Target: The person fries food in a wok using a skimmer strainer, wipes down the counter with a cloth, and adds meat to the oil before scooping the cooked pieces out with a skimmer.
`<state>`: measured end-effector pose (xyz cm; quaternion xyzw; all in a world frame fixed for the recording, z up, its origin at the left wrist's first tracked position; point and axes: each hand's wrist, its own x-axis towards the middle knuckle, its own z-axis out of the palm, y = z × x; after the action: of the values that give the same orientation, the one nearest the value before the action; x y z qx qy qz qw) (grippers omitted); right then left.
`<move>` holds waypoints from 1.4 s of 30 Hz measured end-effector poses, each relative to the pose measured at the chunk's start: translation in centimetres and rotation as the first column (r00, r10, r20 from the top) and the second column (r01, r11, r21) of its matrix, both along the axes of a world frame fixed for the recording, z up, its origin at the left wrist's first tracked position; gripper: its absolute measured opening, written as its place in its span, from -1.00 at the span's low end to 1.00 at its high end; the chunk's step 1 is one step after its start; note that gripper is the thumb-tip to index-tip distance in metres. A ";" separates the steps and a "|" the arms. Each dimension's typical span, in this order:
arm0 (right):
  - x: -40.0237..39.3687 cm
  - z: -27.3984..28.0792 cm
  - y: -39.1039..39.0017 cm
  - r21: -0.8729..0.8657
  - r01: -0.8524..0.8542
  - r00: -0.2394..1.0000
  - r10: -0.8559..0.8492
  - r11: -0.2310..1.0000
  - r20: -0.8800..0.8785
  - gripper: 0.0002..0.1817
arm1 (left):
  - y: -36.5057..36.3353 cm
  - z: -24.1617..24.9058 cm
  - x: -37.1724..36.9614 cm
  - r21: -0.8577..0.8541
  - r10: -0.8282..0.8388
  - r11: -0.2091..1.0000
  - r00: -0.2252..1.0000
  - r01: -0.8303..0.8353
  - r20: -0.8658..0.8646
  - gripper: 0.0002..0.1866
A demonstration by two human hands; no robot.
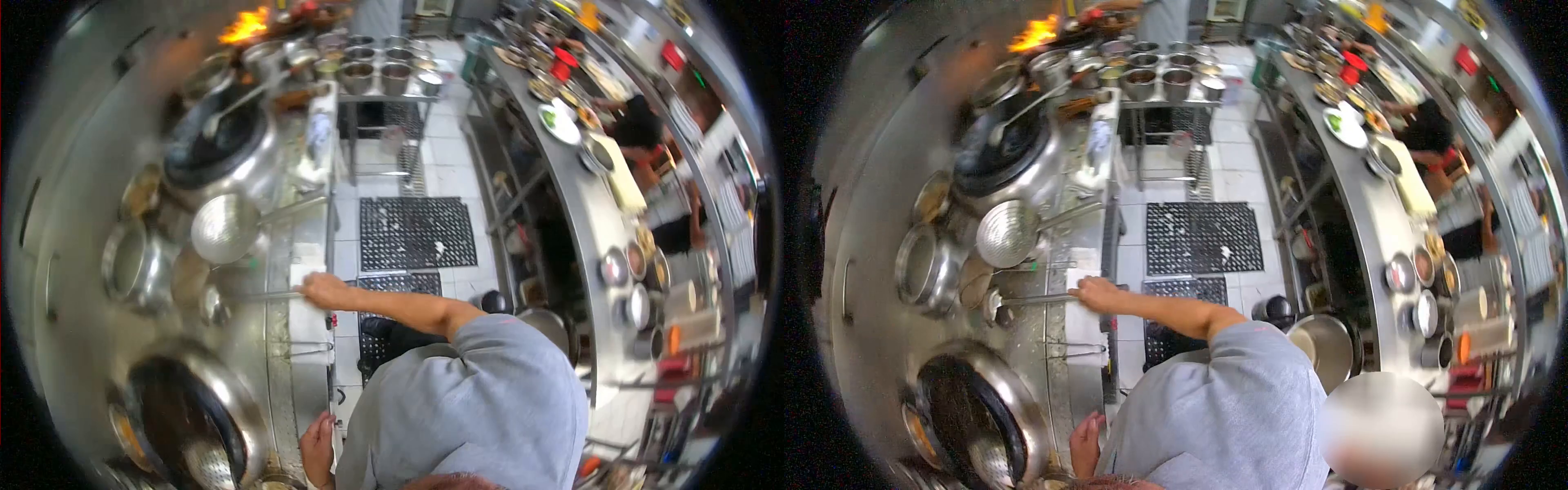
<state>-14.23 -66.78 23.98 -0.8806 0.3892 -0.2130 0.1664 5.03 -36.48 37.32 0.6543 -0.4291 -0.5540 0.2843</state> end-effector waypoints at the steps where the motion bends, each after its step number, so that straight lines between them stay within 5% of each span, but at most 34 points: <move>1: 0.0 -0.5 0.3 -0.058 0.059 0.997 -0.057 0.997 0.042 -0.68 | -1.3 0.8 -0.2 0.011 -0.045 0.999 0.999 0.045 0.005 -0.62; 6: -4.5 4.4 5.8 -0.081 0.298 0.922 -0.265 0.951 0.283 -0.83 | -5.2 2.5 -0.1 -0.016 -0.235 0.971 0.948 0.237 -0.215 -0.54; 11: -12.7 2.7 10.8 -0.012 0.488 0.854 -0.474 0.873 0.214 -0.93 | -8.7 1.6 -0.6 -0.075 -0.320 0.947 0.931 0.312 -0.177 -0.52; 16: -17.7 1.4 15.0 0.036 0.741 0.638 -0.720 0.670 0.273 -0.89 | -11.7 2.8 -1.5 -0.155 -0.279 0.955 0.944 0.253 -0.175 -0.51; 25: -24.2 0.4 15.5 0.152 0.819 0.490 -0.812 0.554 0.317 -0.90 | -17.5 5.7 -9.6 -0.242 -0.306 0.923 0.952 0.300 0.016 -0.52; 28: -30.2 -1.1 16.1 -0.003 0.912 0.375 -0.831 0.410 0.411 -0.85 | -19.3 5.8 -14.1 -0.253 -0.431 0.880 0.900 0.402 -0.069 -0.50; 31: -38.6 -3.8 18.4 0.370 0.925 -0.113 -0.865 0.089 0.490 -0.82 | -21.2 6.2 -18.3 -0.221 -0.519 0.836 0.855 0.502 -0.024 -0.49; 33: -44.9 -1.8 21.8 0.603 0.783 -0.493 -0.742 -0.151 0.454 -0.77 | -22.3 6.2 -20.5 -0.217 -0.549 0.821 0.834 0.528 -0.047 -0.48; 35: -52.1 -1.5 25.7 0.743 0.669 -0.694 -0.329 0.037 0.641 -0.74 | -23.0 6.7 -23.1 -0.193 -0.575 0.807 0.817 0.559 -0.036 -0.47; 36: -55.5 -2.1 28.1 0.780 0.590 -0.775 -0.125 0.208 0.619 -0.63 | -23.5 6.7 -24.1 -0.184 -0.581 0.803 0.813 0.566 -0.031 -0.47; 37: -58.1 -0.4 29.4 0.841 0.497 -0.867 0.078 0.216 0.492 -0.51 | -24.0 6.7 -25.0 -0.171 -0.604 0.787 0.797 0.593 -0.012 -0.49; 39: -62.9 -1.9 32.3 0.869 0.459 -0.881 0.214 0.181 0.421 -0.39 | -24.7 7.0 -26.6 -0.153 -0.618 0.776 0.786 0.611 0.003 -0.51; 42: -65.9 -4.6 34.0 0.882 0.455 -0.888 0.134 0.122 0.440 -0.37 | -25.0 6.9 -28.4 -0.138 -0.643 0.758 0.766 0.638 0.007 -0.51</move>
<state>-80.13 -32.78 19.36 0.2579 0.4404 -0.8600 -0.0019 -23.36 -61.52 44.26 0.4367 -0.6565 -0.6014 0.1291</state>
